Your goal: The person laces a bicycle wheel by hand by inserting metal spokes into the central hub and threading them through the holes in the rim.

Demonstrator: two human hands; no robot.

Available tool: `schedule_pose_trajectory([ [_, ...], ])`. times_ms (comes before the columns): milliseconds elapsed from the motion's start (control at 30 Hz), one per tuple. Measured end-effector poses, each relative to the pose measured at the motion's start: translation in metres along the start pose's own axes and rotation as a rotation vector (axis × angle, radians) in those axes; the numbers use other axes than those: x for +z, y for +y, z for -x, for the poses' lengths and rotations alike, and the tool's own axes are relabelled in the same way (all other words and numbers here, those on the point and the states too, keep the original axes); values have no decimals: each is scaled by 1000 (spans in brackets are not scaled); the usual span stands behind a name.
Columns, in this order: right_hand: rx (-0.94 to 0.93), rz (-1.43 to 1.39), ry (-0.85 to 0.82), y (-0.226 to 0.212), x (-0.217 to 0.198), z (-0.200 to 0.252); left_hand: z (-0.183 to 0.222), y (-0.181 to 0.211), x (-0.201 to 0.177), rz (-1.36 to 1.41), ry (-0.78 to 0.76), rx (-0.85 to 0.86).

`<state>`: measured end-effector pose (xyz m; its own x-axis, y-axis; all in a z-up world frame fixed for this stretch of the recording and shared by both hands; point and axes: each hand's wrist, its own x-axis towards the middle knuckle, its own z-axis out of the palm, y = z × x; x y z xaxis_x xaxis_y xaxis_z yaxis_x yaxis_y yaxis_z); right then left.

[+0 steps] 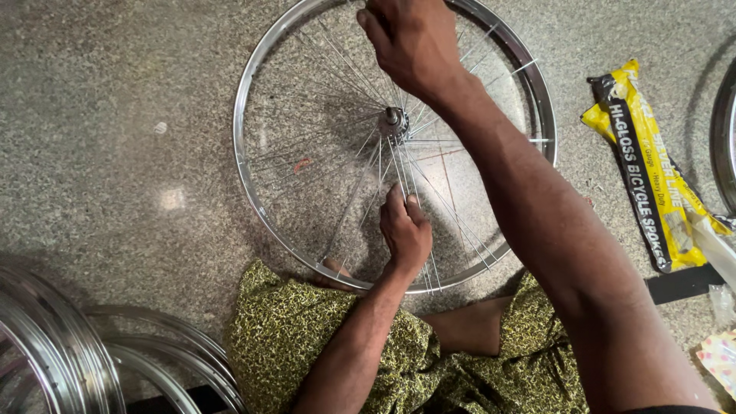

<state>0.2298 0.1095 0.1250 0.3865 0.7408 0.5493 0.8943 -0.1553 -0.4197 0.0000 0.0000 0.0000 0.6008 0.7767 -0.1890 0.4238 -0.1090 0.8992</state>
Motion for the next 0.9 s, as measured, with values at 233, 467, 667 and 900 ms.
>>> schedule_pose_trajectory([
  [233,-8,-7,53,2,9,5,-1,-5,2,-4,45,98],
  [467,14,16,-122,19,34,9,-3,-8,3,9,89,186],
  [667,21,-1,-126,21,32,7,-1,-5,1,31,51,125],
  [900,-27,29,50,15,34,-3,-1,-9,2,7,82,204],
])
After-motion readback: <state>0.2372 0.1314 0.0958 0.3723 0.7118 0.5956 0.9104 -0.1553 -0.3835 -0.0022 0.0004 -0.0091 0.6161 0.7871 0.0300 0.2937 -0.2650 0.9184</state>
